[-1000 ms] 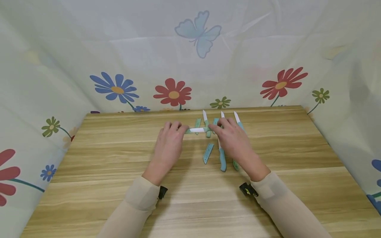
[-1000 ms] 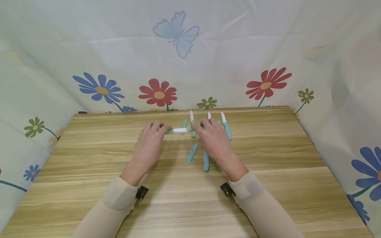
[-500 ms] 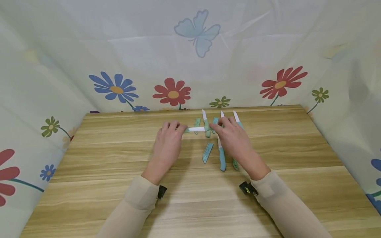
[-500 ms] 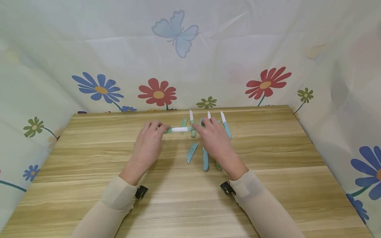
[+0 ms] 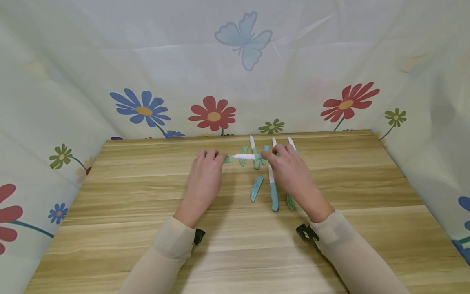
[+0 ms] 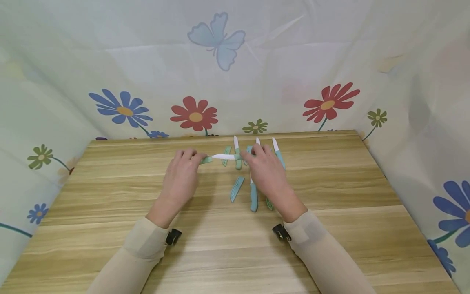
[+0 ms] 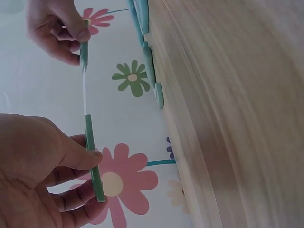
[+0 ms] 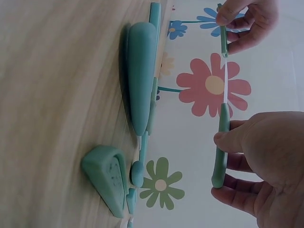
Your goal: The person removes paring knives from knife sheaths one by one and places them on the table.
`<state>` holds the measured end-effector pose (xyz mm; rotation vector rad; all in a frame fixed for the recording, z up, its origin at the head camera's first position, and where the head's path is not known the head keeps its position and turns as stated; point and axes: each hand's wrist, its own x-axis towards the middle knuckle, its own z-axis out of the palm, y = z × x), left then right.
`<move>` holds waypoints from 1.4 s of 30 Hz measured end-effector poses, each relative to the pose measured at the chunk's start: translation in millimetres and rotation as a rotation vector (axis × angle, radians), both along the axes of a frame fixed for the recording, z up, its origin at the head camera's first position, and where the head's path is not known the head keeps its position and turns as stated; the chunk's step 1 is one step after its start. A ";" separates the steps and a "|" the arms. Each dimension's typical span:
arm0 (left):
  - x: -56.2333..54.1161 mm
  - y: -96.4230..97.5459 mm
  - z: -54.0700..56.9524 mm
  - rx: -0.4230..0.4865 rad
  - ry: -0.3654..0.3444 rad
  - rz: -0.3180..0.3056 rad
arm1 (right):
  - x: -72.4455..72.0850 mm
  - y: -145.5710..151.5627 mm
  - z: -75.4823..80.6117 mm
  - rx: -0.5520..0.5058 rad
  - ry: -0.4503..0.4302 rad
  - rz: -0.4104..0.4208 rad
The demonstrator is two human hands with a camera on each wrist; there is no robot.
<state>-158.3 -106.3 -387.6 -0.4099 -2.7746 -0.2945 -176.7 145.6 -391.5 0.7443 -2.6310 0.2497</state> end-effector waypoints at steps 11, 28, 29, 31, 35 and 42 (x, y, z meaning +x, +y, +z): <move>-4.9 -5.1 4.5 0.013 -0.019 0.030 | -3.1 1.6 -0.5 -0.036 -0.011 -0.026; -5.9 -12.7 5.6 0.057 -0.053 0.071 | -8.3 -11.7 5.1 -0.049 -0.119 -0.074; -6.0 -13.5 5.4 0.060 -0.056 0.073 | -9.0 -13.1 5.8 -0.052 -0.138 -0.079; -6.1 -14.5 5.0 0.067 -0.062 0.079 | -10.4 -16.1 7.6 -0.046 -0.172 -0.090; -7.7 -16.4 4.3 0.088 -0.086 0.090 | -15.1 -23.3 11.1 -0.027 -0.247 -0.101; -16.0 -19.1 4.7 0.128 -0.148 0.136 | -28.2 -36.5 14.9 -0.026 -0.373 -0.112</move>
